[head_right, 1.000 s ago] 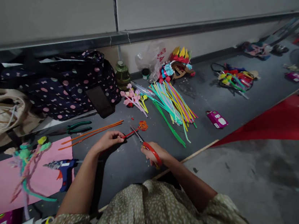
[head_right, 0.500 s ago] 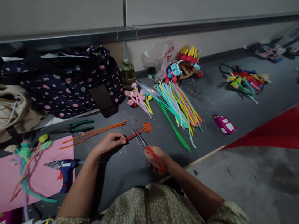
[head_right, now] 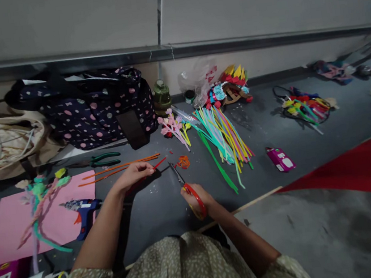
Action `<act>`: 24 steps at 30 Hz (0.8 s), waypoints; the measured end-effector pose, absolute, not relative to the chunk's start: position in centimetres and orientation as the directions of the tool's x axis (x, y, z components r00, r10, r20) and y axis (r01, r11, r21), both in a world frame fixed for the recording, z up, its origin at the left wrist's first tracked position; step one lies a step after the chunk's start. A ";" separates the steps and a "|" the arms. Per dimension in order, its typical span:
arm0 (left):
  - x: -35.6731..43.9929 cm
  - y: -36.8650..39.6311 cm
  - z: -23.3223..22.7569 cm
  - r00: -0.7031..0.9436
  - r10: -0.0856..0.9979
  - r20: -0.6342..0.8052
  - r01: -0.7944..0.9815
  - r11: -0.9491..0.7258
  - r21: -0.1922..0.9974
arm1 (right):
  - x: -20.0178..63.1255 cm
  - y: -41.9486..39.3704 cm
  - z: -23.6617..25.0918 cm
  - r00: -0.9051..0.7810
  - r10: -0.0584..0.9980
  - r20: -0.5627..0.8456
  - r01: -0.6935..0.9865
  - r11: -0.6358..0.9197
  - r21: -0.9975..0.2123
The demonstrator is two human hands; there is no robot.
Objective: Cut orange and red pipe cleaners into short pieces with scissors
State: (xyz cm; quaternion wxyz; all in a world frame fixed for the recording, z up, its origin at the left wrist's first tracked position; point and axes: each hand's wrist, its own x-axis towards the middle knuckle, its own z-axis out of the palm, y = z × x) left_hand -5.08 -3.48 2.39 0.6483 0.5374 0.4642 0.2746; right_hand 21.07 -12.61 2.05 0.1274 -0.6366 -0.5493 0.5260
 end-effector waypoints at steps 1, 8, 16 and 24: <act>-5.1 -3.5 2.6 0.406 0.863 -0.301 0.122 0.275 0.954 | 21.0 -12.5 2.4 -0.182 0.851 -0.492 0.672 -0.258 -0.694; -5.5 -3.6 2.8 0.359 0.875 -0.325 0.113 0.305 0.946 | 20.6 -12.8 4.0 -0.171 0.899 -0.403 0.979 0.109 -0.171; -5.0 -3.5 2.5 0.407 0.857 -0.315 0.159 0.273 0.949 | 20.8 -13.1 4.3 -0.291 0.865 -0.409 0.953 0.299 -0.046; -5.3 -3.6 2.9 0.394 0.860 -0.325 0.132 0.298 0.946 | 21.8 -4.8 7.4 -0.377 0.914 -0.149 0.923 0.357 -0.147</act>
